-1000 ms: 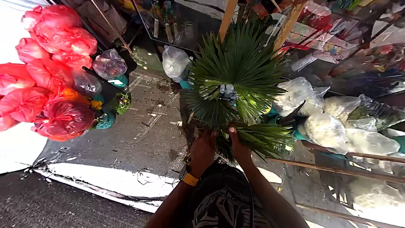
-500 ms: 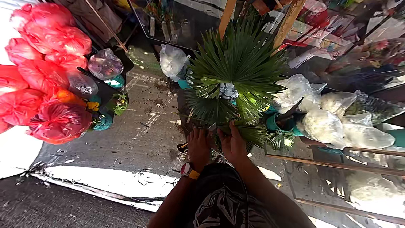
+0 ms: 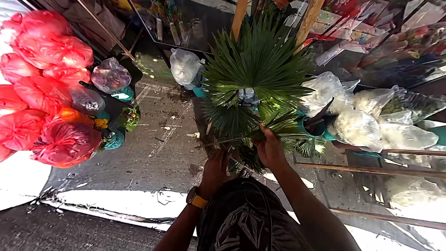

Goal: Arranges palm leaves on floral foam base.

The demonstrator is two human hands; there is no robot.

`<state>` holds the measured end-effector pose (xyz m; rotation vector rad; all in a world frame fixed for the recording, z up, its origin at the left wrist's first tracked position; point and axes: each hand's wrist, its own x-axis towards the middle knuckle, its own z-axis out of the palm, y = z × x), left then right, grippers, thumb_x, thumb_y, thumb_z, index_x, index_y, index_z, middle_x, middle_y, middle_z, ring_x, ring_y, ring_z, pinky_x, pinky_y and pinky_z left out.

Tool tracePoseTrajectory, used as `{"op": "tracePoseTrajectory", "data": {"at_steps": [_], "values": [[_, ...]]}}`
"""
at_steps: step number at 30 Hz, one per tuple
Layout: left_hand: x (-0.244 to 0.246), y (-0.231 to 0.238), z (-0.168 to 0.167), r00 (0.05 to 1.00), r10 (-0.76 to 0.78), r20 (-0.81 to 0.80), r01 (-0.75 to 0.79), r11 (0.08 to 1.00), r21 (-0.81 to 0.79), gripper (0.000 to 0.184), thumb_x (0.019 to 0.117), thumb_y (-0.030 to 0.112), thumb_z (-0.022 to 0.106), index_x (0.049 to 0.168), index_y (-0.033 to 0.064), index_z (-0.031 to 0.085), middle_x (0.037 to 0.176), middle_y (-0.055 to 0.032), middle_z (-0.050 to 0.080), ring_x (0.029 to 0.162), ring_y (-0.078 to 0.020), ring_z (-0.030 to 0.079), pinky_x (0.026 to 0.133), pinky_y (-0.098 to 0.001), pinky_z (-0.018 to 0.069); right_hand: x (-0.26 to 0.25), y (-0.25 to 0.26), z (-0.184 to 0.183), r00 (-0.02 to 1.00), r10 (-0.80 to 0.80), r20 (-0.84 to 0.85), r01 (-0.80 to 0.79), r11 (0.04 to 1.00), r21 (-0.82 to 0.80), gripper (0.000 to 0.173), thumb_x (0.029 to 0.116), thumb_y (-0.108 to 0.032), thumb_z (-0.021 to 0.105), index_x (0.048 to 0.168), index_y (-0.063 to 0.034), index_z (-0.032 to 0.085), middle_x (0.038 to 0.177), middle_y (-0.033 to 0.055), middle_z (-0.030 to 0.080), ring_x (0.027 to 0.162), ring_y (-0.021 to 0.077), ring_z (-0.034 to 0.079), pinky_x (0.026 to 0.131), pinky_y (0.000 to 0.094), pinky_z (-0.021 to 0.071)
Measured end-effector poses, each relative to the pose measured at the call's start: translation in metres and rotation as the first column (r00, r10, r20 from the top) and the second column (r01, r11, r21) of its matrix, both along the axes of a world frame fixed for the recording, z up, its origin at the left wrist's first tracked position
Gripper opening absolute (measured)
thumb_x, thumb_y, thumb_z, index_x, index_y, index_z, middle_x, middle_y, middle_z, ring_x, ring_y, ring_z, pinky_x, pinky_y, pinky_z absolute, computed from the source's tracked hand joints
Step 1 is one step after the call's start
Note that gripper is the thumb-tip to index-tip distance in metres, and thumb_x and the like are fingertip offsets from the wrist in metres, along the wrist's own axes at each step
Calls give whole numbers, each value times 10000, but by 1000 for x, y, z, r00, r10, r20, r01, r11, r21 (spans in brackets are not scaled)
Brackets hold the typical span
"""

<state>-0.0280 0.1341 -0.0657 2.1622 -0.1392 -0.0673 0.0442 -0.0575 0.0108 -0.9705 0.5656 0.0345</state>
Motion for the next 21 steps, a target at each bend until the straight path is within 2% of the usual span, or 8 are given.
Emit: {"op": "tracePoseTrajectory", "data": {"at_steps": [1, 3, 6, 9, 11, 14, 17, 21], "values": [[5, 0, 0, 994, -67, -83, 50, 979, -195, 401, 1096, 334, 436, 1196, 23, 668, 828, -56, 624, 672, -148, 599, 636, -329, 540, 0, -2, 1, 998, 65, -27, -65, 998, -11, 250, 1049, -167, 574, 1255, -28, 553, 1039, 152, 678, 804, 230, 699, 680, 370, 617], [11, 1, 6, 959, -221, -179, 80, 814, -575, 514, 1092, 463, 397, 1243, 51, 664, 727, 38, 560, 559, -63, 503, 519, -231, 474, -2, -6, 5, 968, 236, -81, -239, 971, -31, 231, 1044, -172, 584, 1225, -29, 575, 987, 140, 692, 780, 221, 699, 684, 360, 618], [6, 4, 15, 902, -348, -256, 53, 677, -734, 562, 1067, 581, 349, 1011, 124, 671, 666, 86, 534, 525, -23, 461, 488, -190, 416, -5, -14, 6, 935, 344, -85, -344, 939, 20, 220, 1033, -131, 600, 1218, -16, 572, 1006, 136, 704, 815, 222, 714, 724, 364, 627], [-7, 26, 5, 857, -389, -338, 21, 682, -731, 631, 1011, 690, 366, 972, 144, 680, 635, 73, 543, 490, -38, 472, 457, -199, 424, 4, -34, -3, 996, 56, -76, -47, 992, 113, 224, 1002, -125, 634, 1208, -46, 593, 1012, 119, 695, 806, 203, 701, 699, 350, 620], [-8, 37, -5, 870, -337, -360, -14, 713, -701, 607, 999, 648, 483, 1121, 89, 685, 651, 48, 544, 465, -56, 464, 422, -206, 422, 6, -51, -13, 998, -38, -59, 41, 998, 57, 309, 1007, -169, 644, 1283, -56, 564, 1077, 137, 691, 854, 236, 708, 721, 390, 626], [9, 21, 7, 882, -278, -381, 3, 811, -584, 433, 1004, 390, 615, 1251, 36, 647, 803, -3, 672, 499, -64, 496, 434, -212, 430, -19, -32, -24, 984, 130, -118, -131, 991, -4, 409, 1017, -161, 638, 1363, -11, 479, 1114, 166, 684, 892, 266, 715, 751, 419, 631], [23, -10, 24, 877, -173, -449, -70, 877, -475, 163, 984, 202, 641, 1007, 50, 696, 663, 16, 596, 482, -78, 503, 444, -235, 448, -43, -3, -42, 962, 239, -133, -223, 966, 129, 455, 1008, -169, 659, 1383, -5, 460, 1154, 169, 678, 964, 281, 710, 822, 449, 624], [40, -16, 27, 910, -138, -391, 42, 969, -243, 162, 997, 204, 620, 980, 64, 700, 687, 28, 585, 522, -71, 500, 499, -259, 450, -51, 1, -49, 944, 283, -167, -252, 950, 186, 270, 1020, -141, 632, 1224, 27, 575, 1003, 135, 714, 857, 225, 717, 792, 385, 619]]}}
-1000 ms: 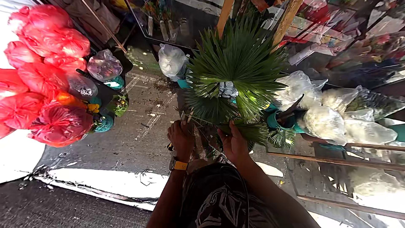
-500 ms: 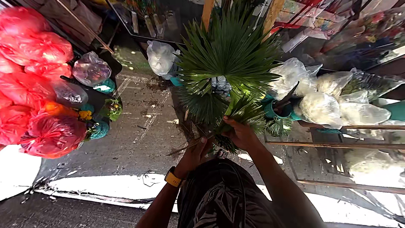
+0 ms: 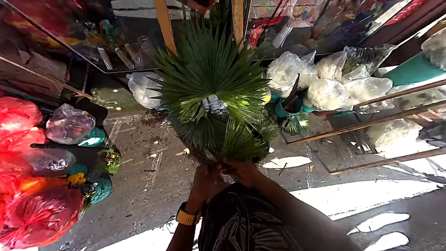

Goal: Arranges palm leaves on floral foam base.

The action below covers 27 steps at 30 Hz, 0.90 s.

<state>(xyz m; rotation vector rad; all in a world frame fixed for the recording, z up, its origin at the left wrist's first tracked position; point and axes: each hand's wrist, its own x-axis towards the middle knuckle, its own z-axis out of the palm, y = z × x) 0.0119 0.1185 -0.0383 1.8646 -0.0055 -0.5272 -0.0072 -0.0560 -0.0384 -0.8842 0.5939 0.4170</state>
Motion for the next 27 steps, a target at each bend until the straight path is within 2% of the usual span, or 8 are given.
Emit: {"op": "tracePoseTrajectory", "data": {"at_steps": [3, 6, 9, 13, 18, 22, 26, 27], "values": [[7, 11, -5, 992, 122, 23, -121, 991, -50, 232, 1035, 225, 572, 1118, 36, 679, 686, -4, 567, 485, -107, 490, 435, -267, 442, 24, -4, -8, 923, -384, -6, 384, 923, 29, 202, 1022, -81, 607, 1167, 56, 578, 927, 127, 705, 788, 187, 709, 760, 323, 621], [6, 32, -8, 972, 234, -33, -236, 966, -108, 215, 1056, 196, 544, 1123, 36, 671, 619, 7, 509, 427, -94, 440, 377, -237, 401, 74, -16, -38, 699, -707, -110, 715, 690, 112, 186, 1066, -89, 486, 1197, 34, 535, 959, 117, 636, 815, 173, 668, 771, 289, 592], [-11, 49, -7, 959, 259, -114, -270, 958, -97, 213, 1062, 177, 528, 1110, 33, 677, 597, 2, 493, 414, -88, 424, 367, -226, 393, 122, -19, -71, 515, -831, -211, 857, 500, 126, 150, 1045, -151, 538, 1132, -36, 581, 923, 66, 643, 751, 133, 644, 699, 255, 571], [-33, 68, -13, 938, 289, -194, -308, 948, -79, 230, 1051, 175, 521, 1093, 18, 684, 589, -2, 499, 409, -81, 421, 366, -217, 382, 161, -13, -93, 402, -861, -313, 912, 346, 219, 252, 1060, -229, 551, 1259, -75, 537, 1084, 59, 621, 914, 142, 642, 827, 269, 557], [-49, 86, -24, 891, 354, -284, -380, 924, -39, 246, 1066, 159, 481, 1100, 13, 675, 588, -2, 505, 405, -77, 427, 363, -219, 389, 183, 3, -99, 431, -852, -296, 898, 374, 232, 200, 1059, -212, 553, 1184, -58, 581, 937, 44, 654, 747, 105, 641, 689, 234, 563], [-49, 93, -30, 869, 382, -315, -413, 910, -35, 246, 1067, 156, 488, 1101, 0, 674, 579, -10, 499, 402, -82, 430, 360, -223, 393, 187, 9, -106, 541, -808, -234, 840, 533, 103, 273, 1044, -301, 591, 1180, -65, 612, 959, 33, 657, 756, 103, 622, 685, 255, 544], [-45, 97, -41, 862, 356, -360, -399, 916, -50, 255, 1071, 183, 490, 1103, 10, 674, 593, -13, 498, 413, -88, 433, 366, -230, 398, 207, 16, -100, 580, -748, -322, 798, 601, 41, 472, 1018, -408, 629, 1328, -54, 582, 1248, 85, 643, 1083, 166, 618, 917, 354, 525], [-44, 97, -45, 858, 355, -372, -400, 915, -47, 261, 1076, 183, 480, 1108, 10, 673, 600, -14, 501, 418, -90, 436, 373, -233, 406, 207, 17, -100, 597, -736, -320, 784, 619, 39, 497, 1007, -439, 635, 1327, -62, 582, 1244, 88, 630, 1085, 177, 604, 920, 372, 516]]}}
